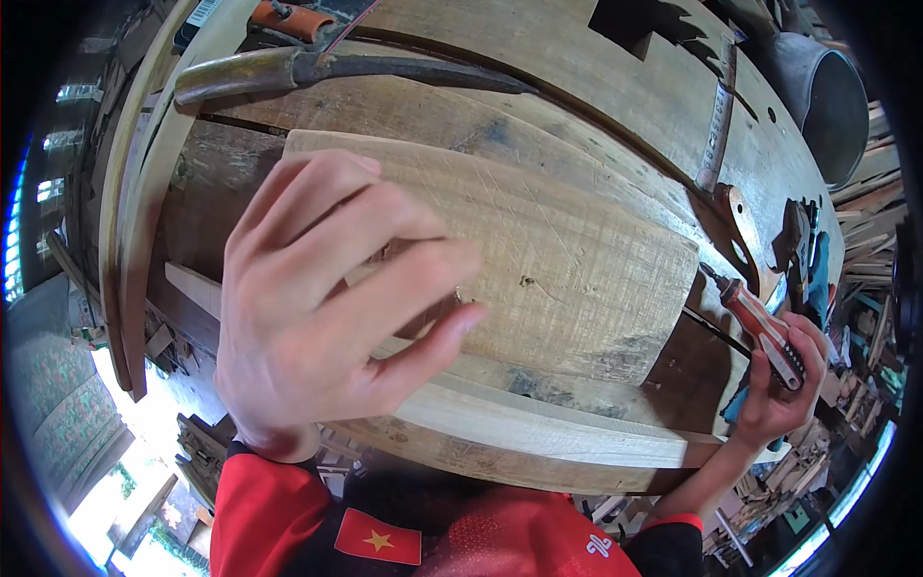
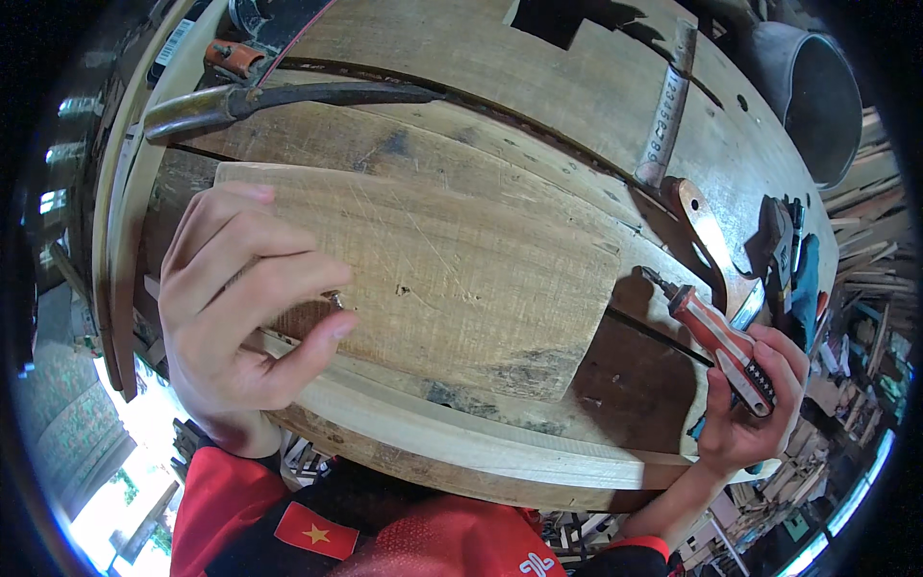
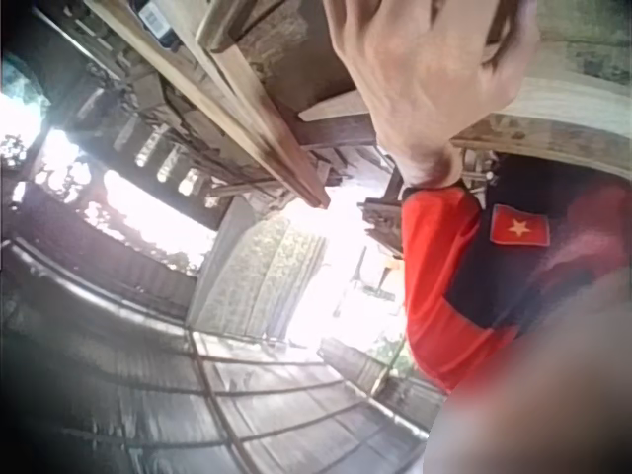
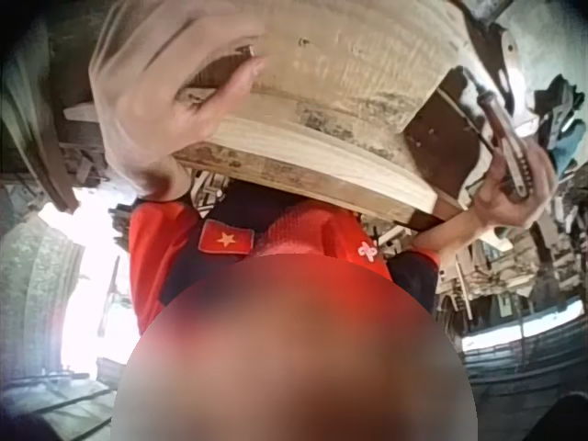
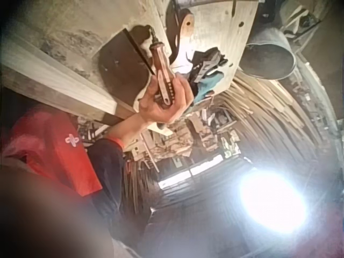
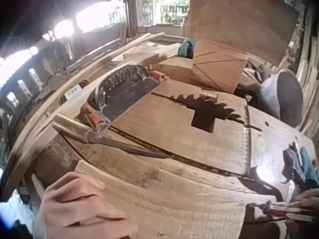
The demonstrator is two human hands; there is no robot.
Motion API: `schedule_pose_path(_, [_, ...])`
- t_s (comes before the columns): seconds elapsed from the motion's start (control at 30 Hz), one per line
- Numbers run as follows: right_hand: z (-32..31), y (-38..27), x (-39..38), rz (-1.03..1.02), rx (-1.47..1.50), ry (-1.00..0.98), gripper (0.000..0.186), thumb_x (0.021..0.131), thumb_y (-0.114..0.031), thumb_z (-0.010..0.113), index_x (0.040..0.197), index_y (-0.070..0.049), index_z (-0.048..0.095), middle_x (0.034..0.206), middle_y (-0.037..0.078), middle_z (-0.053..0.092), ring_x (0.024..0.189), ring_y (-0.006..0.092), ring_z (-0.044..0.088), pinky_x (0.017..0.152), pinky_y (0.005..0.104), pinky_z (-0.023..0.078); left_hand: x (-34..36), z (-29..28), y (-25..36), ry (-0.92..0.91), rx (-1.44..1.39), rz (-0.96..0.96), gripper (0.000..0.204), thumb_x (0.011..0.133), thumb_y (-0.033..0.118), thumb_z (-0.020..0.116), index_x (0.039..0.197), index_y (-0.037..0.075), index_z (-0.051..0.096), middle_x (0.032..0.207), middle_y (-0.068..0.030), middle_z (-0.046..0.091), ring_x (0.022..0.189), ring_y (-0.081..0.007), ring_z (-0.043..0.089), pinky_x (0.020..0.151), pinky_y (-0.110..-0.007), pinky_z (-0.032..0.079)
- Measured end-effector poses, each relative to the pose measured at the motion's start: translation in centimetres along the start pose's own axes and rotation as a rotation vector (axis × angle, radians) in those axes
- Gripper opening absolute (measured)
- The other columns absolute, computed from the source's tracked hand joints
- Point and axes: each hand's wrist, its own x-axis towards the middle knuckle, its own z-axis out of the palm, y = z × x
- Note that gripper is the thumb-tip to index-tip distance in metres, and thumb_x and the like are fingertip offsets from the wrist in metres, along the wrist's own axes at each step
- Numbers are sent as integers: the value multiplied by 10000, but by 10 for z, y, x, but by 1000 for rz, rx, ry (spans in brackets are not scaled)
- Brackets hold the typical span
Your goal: The recorder is seen screwing a screw into a piece of wood using a screwdriver and then using an adjustable wrench.
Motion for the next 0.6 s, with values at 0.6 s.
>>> schedule_pose_path(0.6, [-2, -5, 1, 32, 20, -43, 454, 854, -197, 851, 1203, -12, 626, 1193, 208, 646, 1079, 295, 640, 973, 385, 503, -4, -7, 3, -18, 58, -88, 263, 620, 130, 793, 882, 108, 784, 832, -67, 664, 832, -274, 647, 919, -523, 533])
